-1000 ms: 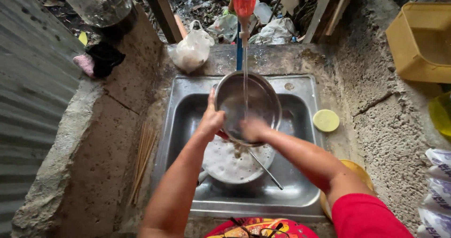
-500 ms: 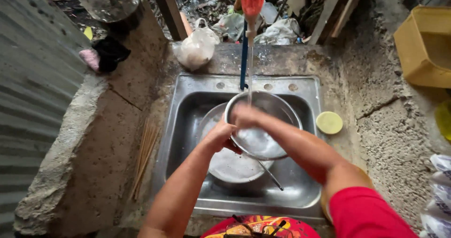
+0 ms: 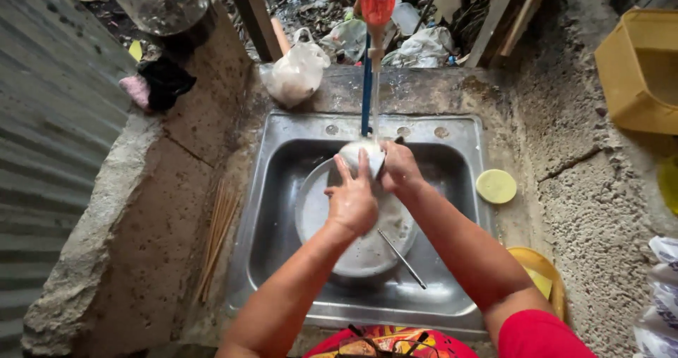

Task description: The person is washing a large metal pan in a sink, using a sponge to scrub the surfaces and water to rinse it.

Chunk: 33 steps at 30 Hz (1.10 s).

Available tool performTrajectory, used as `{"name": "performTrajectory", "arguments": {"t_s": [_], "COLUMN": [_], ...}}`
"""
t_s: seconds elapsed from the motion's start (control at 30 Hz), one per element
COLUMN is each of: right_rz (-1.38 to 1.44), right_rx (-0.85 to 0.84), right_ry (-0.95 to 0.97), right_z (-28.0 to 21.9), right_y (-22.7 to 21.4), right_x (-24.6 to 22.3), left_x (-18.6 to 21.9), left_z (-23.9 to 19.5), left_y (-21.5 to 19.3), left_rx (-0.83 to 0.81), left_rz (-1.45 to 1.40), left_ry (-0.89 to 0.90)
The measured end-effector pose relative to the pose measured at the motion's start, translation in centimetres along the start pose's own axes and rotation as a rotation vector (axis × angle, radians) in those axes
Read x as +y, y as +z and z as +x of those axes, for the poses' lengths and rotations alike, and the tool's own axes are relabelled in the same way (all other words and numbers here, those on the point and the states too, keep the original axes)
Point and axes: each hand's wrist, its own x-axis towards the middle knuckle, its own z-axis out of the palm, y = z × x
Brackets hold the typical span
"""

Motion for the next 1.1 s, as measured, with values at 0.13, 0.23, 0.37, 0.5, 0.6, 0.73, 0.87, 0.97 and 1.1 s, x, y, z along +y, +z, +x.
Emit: {"name": "performTrajectory", "arguments": {"t_s": [0.13,0.23,0.37,0.5,0.6,0.73,0.87,0.97,1.1], "right_rz": [0.087,-0.02,-0.177,-0.34,-0.169,-0.198,-0.127,0.141,0.368], "right_rx": [0.188,0.122,0.004,-0.016,0.036,0.091,0.093,0.148,0.183], "right_ry": [-0.085,-0.181,-0.322,-0.483,-0.546,-0.588,-0.56,-0.553,-0.557], "right_z": [1.9,-4.0,-1.6,-7.2,-9.5,-5.9,-7.8,-8.5,-4.9], "right_y": [-2.2,-0.9,-3.6,-2.5,-2.0,-2.7,-3.9,-3.2,-3.8], "right_x": [1.5,-1.5,0.4,-1.8,-2.1,-1.0,-1.2,-2.6,-2.3], "left_x": [0.4,0.5,-0.5,-4.7,-7.8,-0.9,-0.8,-8.6,-4.1], "left_z": [1.1,3.9,10.5,18.0,20.8,14.7,13.6,18.0,8.6], "left_y": [3.5,3.8,2.3,-1.8,0.5,2.5,-4.1,-3.4,-2.6], "left_rx": [0.424,0.601,0.864,0.267,0.157,0.481,0.055,-0.046,0.068], "left_rz": [0.276,0.239,0.341,-0.125,0.037,0.13,-0.276,-0.991,-1.333], "left_ry": [0.309,0.49,0.505,0.041,0.107,0.311,0.081,-0.151,-0.353]}}
